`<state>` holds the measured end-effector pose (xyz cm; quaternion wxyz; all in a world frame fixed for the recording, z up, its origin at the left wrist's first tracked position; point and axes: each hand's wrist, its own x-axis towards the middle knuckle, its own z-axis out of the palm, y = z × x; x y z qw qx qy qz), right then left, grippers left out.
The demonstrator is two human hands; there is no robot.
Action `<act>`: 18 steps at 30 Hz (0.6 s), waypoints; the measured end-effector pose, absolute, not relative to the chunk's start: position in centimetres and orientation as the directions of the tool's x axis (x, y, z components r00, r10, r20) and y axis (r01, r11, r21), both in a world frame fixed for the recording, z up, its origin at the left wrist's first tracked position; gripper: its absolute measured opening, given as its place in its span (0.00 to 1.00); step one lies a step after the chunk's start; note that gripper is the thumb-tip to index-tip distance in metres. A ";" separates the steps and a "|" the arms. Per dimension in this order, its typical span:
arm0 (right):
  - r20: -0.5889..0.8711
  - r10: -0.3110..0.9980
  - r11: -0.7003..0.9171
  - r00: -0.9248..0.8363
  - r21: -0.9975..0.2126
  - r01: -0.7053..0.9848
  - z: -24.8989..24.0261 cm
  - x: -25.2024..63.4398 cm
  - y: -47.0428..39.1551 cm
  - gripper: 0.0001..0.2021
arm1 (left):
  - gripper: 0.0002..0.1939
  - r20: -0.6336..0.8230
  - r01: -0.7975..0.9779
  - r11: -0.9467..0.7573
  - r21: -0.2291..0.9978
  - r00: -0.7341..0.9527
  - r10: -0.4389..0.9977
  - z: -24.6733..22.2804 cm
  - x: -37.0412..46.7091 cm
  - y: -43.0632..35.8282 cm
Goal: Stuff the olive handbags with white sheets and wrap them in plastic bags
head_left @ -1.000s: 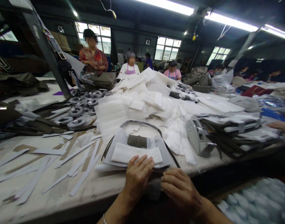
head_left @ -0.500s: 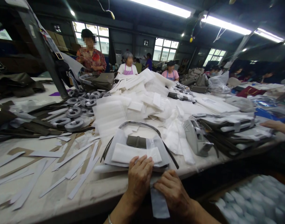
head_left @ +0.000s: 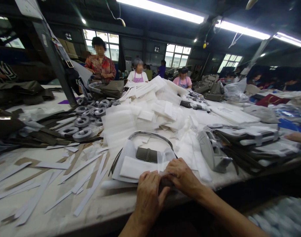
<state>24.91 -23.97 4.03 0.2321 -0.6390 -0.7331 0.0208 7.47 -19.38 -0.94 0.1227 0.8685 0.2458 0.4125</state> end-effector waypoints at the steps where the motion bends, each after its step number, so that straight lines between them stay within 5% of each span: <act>1: 0.250 0.965 0.166 -0.075 -0.367 0.915 4.2 25.2 -23.4 0.08 | 0.05 0.663 0.357 -0.839 0.412 0.514 0.544 -1.0 7.8 -19.3; 7: -0.003 0.999 -0.033 0.045 -0.714 0.699 4.2 26.2 -20.8 0.04 | 0.07 0.742 0.387 -0.835 0.390 0.405 0.534 -2.0 9.0 -19.0; 12: -0.004 0.980 -0.141 0.200 -0.724 0.675 2.4 26.7 -20.3 0.04 | 0.17 0.778 0.367 -0.899 0.238 0.482 0.403 -2.5 8.0 -18.7; 18: 0.025 0.952 -0.209 0.306 -0.678 0.705 1.7 26.1 -20.0 0.04 | 0.16 0.793 0.264 -0.952 0.155 0.541 0.279 -3.1 7.7 -18.1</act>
